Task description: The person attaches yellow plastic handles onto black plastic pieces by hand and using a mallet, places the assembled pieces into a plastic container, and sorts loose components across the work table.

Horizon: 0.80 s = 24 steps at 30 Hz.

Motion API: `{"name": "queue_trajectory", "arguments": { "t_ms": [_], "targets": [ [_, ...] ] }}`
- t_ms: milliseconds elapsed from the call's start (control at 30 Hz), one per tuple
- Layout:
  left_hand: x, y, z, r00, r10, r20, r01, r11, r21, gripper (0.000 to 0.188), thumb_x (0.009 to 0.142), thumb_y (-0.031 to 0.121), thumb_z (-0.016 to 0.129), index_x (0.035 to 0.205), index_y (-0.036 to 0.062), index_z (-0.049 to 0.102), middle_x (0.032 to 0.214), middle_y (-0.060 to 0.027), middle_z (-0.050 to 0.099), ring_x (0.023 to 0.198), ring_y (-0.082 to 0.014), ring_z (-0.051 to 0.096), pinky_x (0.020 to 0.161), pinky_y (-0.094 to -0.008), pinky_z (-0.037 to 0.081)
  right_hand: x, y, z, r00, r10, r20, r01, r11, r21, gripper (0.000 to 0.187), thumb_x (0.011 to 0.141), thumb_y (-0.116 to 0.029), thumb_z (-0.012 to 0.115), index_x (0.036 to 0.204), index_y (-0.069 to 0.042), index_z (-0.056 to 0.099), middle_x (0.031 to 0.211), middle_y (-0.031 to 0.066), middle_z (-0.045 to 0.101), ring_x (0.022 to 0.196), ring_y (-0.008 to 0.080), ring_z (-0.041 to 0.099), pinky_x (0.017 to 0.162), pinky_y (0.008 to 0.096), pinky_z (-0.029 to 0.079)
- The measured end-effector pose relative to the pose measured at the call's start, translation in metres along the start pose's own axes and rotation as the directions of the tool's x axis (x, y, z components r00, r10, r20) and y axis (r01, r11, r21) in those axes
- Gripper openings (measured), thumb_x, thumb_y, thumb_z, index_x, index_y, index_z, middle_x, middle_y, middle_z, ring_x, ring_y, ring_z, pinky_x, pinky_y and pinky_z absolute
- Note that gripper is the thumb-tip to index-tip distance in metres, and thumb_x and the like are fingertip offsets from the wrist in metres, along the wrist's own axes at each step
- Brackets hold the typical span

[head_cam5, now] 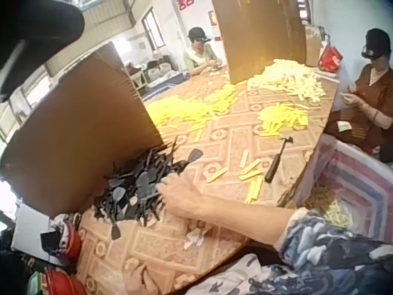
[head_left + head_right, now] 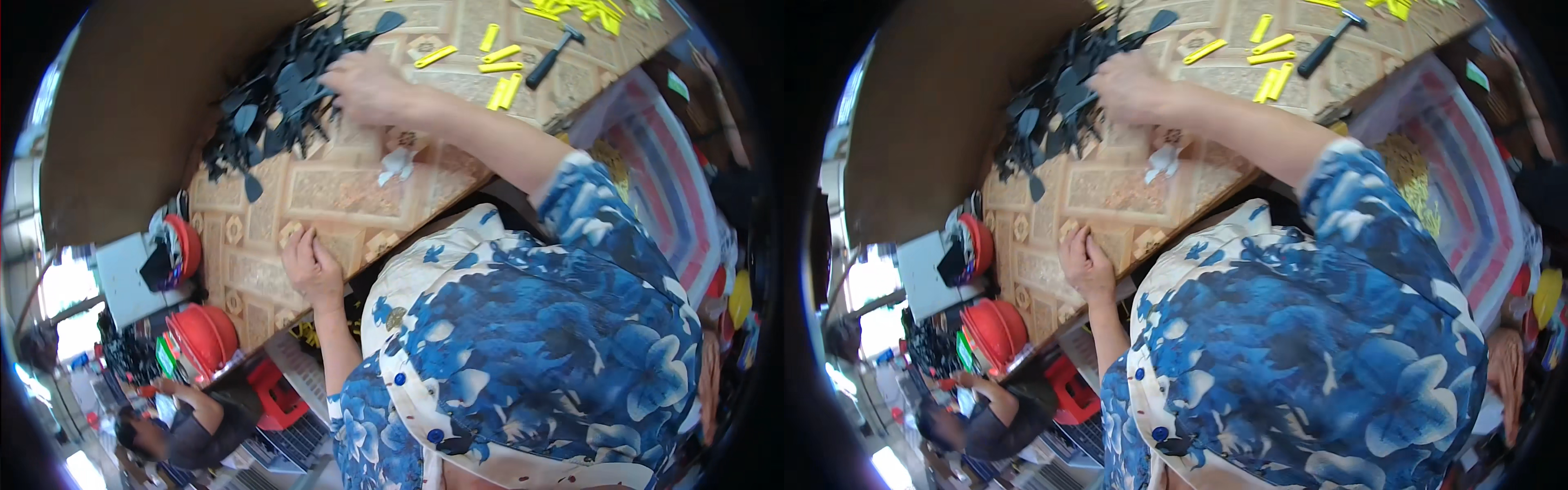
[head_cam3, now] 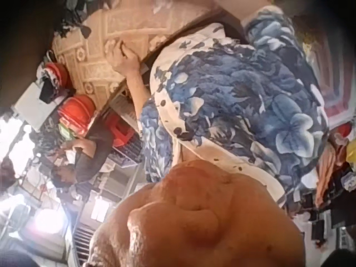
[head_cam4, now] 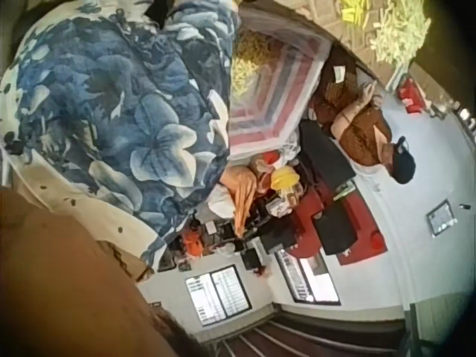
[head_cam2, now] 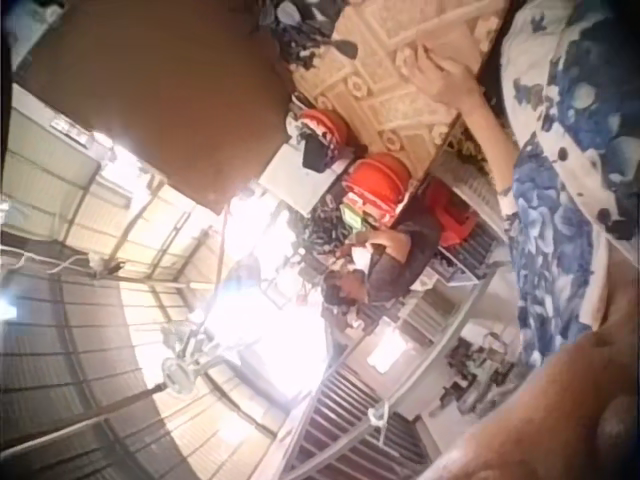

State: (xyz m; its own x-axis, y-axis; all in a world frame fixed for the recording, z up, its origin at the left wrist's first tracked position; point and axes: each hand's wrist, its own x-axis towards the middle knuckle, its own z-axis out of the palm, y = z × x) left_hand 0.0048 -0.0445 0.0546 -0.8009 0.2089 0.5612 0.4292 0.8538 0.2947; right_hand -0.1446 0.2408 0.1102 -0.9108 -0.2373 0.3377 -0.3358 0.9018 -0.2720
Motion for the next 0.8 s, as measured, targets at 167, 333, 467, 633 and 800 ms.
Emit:
{"name": "queue_trajectory", "arguments": {
  "t_ms": [167,333,467,633,800],
  "targets": [
    [-0.005,0.01,-0.017,1.0,-0.03,-0.005,0.03,0.999,-0.019,0.019,0.085,-0.003,0.063,0.101,0.0015,0.073,0.108,-0.017,0.068,0.102,-0.0339,0.064,0.09,-0.0421,0.051,0.0,-0.024,0.032,0.999,0.033,-0.035,-0.036,0.996,-0.086,0.036,0.087,-0.025,0.06,0.119,-0.008,0.063,0.128,0.0141,0.056,0.125,0.0315,0.048,0.094,0.0533,0.039],
    [-0.002,0.015,-0.013,1.0,0.005,0.014,-0.005,1.0,-0.011,0.019,0.085,-0.002,0.063,0.102,0.0009,0.073,0.108,-0.0174,0.069,0.1,-0.0343,0.065,0.09,-0.0421,0.051,-0.035,-0.044,0.016,0.991,-0.071,0.113,0.088,0.985,-0.15,0.031,0.085,-0.024,0.059,0.111,-0.009,0.065,0.113,0.0107,0.058,0.111,0.0283,0.054,0.09,0.048,0.041],
    [-0.008,0.018,-0.017,1.0,-0.017,-0.006,0.017,1.0,-0.024,0.02,0.084,-0.002,0.063,0.101,0.001,0.072,0.107,-0.0167,0.069,0.1,-0.0342,0.065,0.09,-0.0422,0.052,-0.043,-0.054,0.024,0.976,-0.218,0.022,0.219,0.973,-0.07,0.025,0.081,-0.022,0.06,0.103,-0.012,0.066,0.11,0.0052,0.061,0.108,0.024,0.057,0.086,0.0453,0.042],
    [-0.004,0.022,-0.016,0.998,-0.035,-0.047,0.033,0.998,-0.063,0.019,0.083,-0.003,0.063,0.099,0.0012,0.072,0.106,-0.016,0.069,0.099,-0.0337,0.065,0.089,-0.0419,0.052,-0.035,-0.042,0.024,0.992,-0.11,-0.069,0.115,0.991,0.075,0.017,0.091,-0.022,0.059,0.103,-0.013,0.068,0.098,0.0048,0.068,0.097,0.0223,0.064,0.083,0.0429,0.041],
    [0.001,0.018,-0.019,0.998,-0.049,-0.042,0.046,0.998,-0.05,0.018,0.082,-0.002,0.065,0.098,0.0025,0.071,0.104,-0.0154,0.068,0.098,-0.0333,0.065,0.088,-0.0416,0.051,-0.028,-0.033,0.024,0.943,-0.12,-0.309,0.217,0.928,0.304,0.015,0.088,-0.015,0.067,0.102,-0.01,0.07,0.083,0.0069,0.07,0.082,0.0259,0.066,0.081,0.0363,0.042]
  ]
}}
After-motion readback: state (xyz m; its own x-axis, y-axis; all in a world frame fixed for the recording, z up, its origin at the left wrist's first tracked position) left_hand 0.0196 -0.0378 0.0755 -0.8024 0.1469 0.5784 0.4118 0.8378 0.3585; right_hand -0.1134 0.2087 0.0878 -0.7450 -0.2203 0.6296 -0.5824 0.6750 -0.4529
